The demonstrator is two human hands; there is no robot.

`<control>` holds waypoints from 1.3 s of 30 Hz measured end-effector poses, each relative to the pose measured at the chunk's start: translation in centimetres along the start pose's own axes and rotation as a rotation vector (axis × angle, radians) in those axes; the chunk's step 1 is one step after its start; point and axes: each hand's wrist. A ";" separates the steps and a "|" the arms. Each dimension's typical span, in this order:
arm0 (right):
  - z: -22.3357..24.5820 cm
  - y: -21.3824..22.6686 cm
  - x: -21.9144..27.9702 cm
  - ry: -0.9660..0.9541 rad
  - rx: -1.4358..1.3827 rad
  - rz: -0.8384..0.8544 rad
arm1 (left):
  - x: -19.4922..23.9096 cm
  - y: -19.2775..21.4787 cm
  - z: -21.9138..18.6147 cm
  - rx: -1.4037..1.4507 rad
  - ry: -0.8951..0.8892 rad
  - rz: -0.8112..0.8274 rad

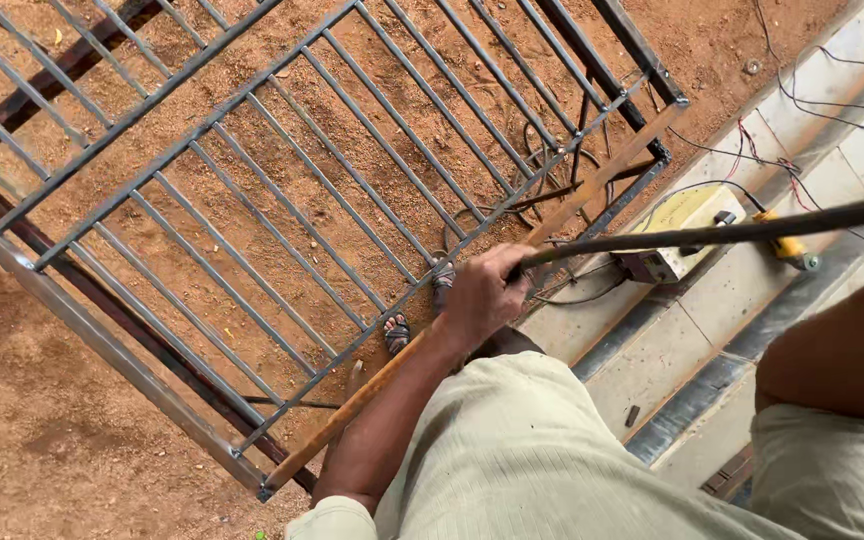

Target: The person measures a metal gate frame using a tape measure and then uses a welding tool to join the metal bars at various points along the frame.

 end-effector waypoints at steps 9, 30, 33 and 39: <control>-5.4 5.3 -15.1 -0.149 -0.006 -0.072 | -3.1 3.7 0.4 0.108 0.290 -0.148; -19.6 -6.6 -3.3 0.039 -0.243 -0.644 | -11.2 0.1 2.2 -0.434 0.023 0.105; -21.3 -8.7 -1.1 0.107 -0.140 -0.631 | -11.7 -3.9 2.5 -0.126 0.171 0.253; -22.3 -10.6 -1.0 -0.081 -0.545 -0.816 | -12.9 -9.7 2.3 0.126 0.228 0.359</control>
Point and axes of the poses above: each hand's wrist, its own x-axis away from the middle knuckle, its own y-axis out of the back of the hand, z = x × y, and after that the axes turned 6 degrees about -y, right-handed
